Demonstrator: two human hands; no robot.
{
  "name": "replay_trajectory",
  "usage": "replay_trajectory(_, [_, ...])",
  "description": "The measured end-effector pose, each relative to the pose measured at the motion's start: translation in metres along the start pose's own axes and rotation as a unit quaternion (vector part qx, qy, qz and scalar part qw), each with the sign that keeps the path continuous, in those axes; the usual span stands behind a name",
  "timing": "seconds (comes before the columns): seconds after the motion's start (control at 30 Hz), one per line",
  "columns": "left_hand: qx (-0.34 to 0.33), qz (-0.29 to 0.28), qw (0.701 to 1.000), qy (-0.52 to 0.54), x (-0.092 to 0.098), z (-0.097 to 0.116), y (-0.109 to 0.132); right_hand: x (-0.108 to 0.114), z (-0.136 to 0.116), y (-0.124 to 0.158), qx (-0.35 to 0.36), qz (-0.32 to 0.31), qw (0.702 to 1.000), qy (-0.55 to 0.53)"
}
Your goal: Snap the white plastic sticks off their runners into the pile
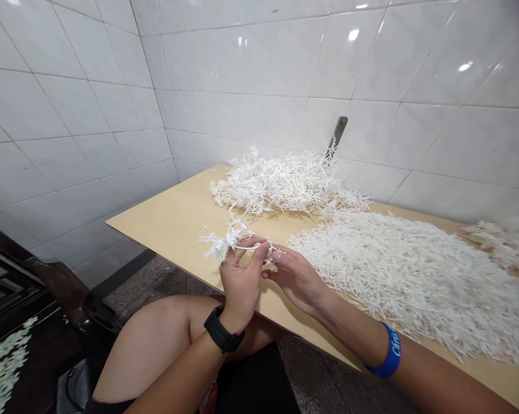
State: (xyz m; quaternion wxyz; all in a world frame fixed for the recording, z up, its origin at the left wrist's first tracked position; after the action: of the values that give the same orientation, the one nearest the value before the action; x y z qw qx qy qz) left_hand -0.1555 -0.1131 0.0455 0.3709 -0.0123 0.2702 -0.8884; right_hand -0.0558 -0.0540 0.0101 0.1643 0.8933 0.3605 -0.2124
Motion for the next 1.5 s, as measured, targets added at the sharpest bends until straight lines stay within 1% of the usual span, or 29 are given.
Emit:
replay_trajectory(0.07, [-0.008,0.004,1.0,-0.009,0.002,-0.001,-0.002,0.0,0.001,-0.002,-0.012,-0.005,1.0,0.006])
replay_trajectory(0.13, [-0.005,-0.006,1.0,-0.016,0.002,-0.003,-0.002,-0.002,0.001,-0.003,-0.015,-0.02,1.0,0.019])
replay_trajectory(0.23, [0.004,-0.035,0.999,-0.026,-0.002,-0.006,0.0,-0.002,-0.004,-0.004,-0.002,-0.025,0.998,0.056])
replay_trajectory(0.33, [-0.023,-0.056,0.996,-0.06,-0.004,0.0,-0.001,0.0,-0.008,-0.004,0.007,-0.008,0.996,0.087])
replay_trajectory(0.4, [-0.027,-0.084,0.994,-0.064,-0.009,0.0,-0.004,-0.002,-0.012,-0.004,0.019,-0.01,0.994,0.105])
replay_trajectory(0.47, [0.0,-0.13,0.991,-0.033,-0.018,-0.007,-0.005,-0.007,-0.016,-0.003,0.042,-0.023,0.991,0.129])
replay_trajectory(0.53, [0.05,-0.184,0.982,0.008,-0.029,-0.02,-0.004,-0.009,-0.019,-0.003,0.064,-0.03,0.986,0.149])
replay_trajectory(0.6, [0.099,-0.224,0.969,0.041,-0.038,-0.033,-0.001,-0.007,-0.019,-0.004,0.072,-0.02,0.985,0.157])
replay_trajectory(0.63, [0.112,-0.232,0.965,0.048,-0.039,-0.036,0.0,-0.004,-0.018,-0.005,0.07,-0.009,0.985,0.154])
replay_trajectory(0.73, [0.114,-0.222,0.967,0.048,-0.037,-0.038,-0.001,0.007,-0.012,-0.007,0.044,0.022,0.991,0.128])
replay_trajectory(0.8, [0.112,-0.212,0.97,0.039,-0.035,-0.036,-0.002,0.009,-0.007,-0.007,0.016,0.023,0.994,0.104])
replay_trajectory(0.87, [0.11,-0.208,0.971,0.036,-0.034,-0.031,-0.004,0.006,-0.003,-0.005,-0.017,-0.005,0.997,0.074])
replay_trajectory(0.97, [0.078,-0.211,0.974,0.032,-0.033,-0.021,-0.008,-0.005,0.001,-0.002,-0.045,-0.072,0.995,0.053])
replay_trajectory(1.0, [0.07,-0.215,0.974,0.031,-0.033,-0.018,-0.009,-0.008,0.001,-0.002,-0.041,-0.086,0.994,0.06])
replay_trajectory(1.07, [0.068,-0.231,0.97,0.034,-0.034,-0.015,-0.009,-0.008,-0.003,-0.002,-0.013,-0.091,0.992,0.085])
replay_trajectory(1.17, [0.107,-0.259,0.958,0.061,-0.039,-0.019,-0.005,-0.003,-0.008,-0.005,0.033,-0.06,0.988,0.136])
replay_trajectory(1.23, [0.136,-0.269,0.95,0.077,-0.042,-0.025,-0.001,-0.001,-0.012,-0.005,0.057,-0.038,0.978,0.196])
replay_trajectory(1.3, [0.144,-0.255,0.954,0.07,-0.039,-0.031,0.0,-0.003,-0.015,-0.002,0.074,-0.033,0.959,0.273])
replay_trajectory(1.37, [0.137,-0.224,0.964,0.053,-0.033,-0.036,-0.002,-0.01,-0.018,0.002,0.085,-0.05,0.933,0.346])
replay_trajectory(1.43, [0.138,-0.19,0.971,0.053,-0.027,-0.041,-0.005,-0.018,-0.018,0.007,0.091,-0.079,0.913,0.39])
replay_trajectory(1.5, [0.149,-0.131,0.978,0.07,-0.015,-0.046,-0.011,-0.027,-0.014,0.012,0.084,-0.12,0.899,0.413])
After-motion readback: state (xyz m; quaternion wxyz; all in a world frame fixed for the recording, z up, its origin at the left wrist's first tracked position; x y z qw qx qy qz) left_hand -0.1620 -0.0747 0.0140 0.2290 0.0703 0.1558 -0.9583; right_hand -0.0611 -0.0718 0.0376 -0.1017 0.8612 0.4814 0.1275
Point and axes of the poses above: each hand's wrist, its own y-axis away from the middle knuckle, its own x-axis out of the back of the hand, z = x × y, the point moved 10 cm from there along -y, towards the middle knuckle, and after that the axes turned 7 degrees about -x, right-handed, at the moved point
